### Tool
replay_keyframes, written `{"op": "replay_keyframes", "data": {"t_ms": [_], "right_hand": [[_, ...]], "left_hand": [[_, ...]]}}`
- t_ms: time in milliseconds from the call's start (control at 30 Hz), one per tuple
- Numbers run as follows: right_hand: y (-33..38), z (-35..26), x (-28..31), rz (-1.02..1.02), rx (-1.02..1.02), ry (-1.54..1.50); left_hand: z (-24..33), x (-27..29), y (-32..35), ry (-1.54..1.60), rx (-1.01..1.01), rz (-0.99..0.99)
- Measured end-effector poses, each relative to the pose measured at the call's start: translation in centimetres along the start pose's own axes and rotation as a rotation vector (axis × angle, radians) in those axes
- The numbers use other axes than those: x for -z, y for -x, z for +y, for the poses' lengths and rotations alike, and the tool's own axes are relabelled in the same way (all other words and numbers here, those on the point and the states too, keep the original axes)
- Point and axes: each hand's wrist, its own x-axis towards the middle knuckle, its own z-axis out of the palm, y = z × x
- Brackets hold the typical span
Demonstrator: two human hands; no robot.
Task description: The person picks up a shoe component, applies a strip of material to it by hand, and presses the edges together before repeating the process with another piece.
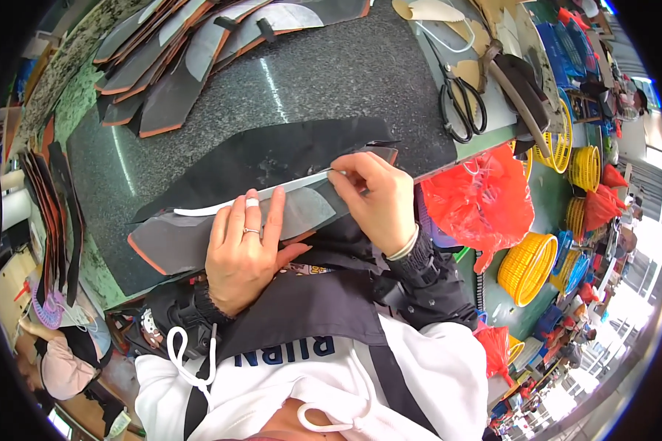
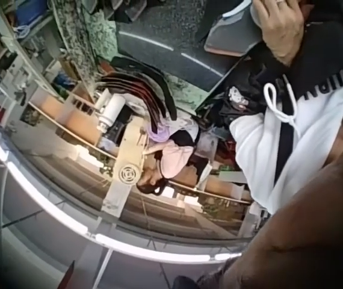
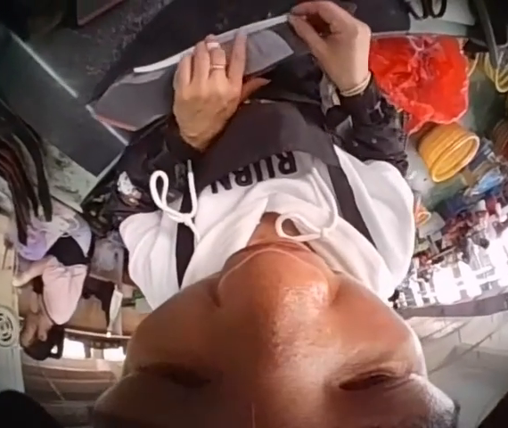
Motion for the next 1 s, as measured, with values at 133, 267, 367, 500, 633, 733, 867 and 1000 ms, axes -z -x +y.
{"op": "replay_keyframes", "data": {"t_ms": [133, 267, 367, 500, 633, 733, 867, 1000], "right_hand": [[-0.9, 0.3, 0.0, 0.012, -0.007, 0.069], [-3.1, -0.7, 1.3, -0.098, -0.027, 0.257], [-4.3, -1.1, 2.8, -0.199, -0.057, 0.416], [-3.2, 1.0, 2.5, -0.282, -0.017, 0.307], [0.7, 2.9, 2.1, -0.160, 0.139, 0.049], [2.9, 3.3, 1.9, -0.145, 0.534, 0.292], [2.9, 2.0, 0.7, -0.182, 0.343, 0.453], [2.8, 1.3, 0.8, -0.177, 0.355, 0.521]], "left_hand": [[0.7, -0.1, -0.5, -0.008, 0.018, -0.038], [0.3, -0.3, -0.4, -0.124, 0.004, -0.037], [-0.7, 1.5, -0.6, -0.081, -0.012, -0.057], [-2.1, 2.8, -3.8, 0.297, 0.024, -0.184], [-2.8, -0.1, -8.4, 0.191, 0.124, 0.147], [-3.2, -0.1, -8.0, 0.298, 0.175, 0.020], [-3.1, 0.9, -7.8, 0.825, 0.381, -0.261], [-0.5, -0.5, -5.5, 0.677, 0.164, -0.115]]}}
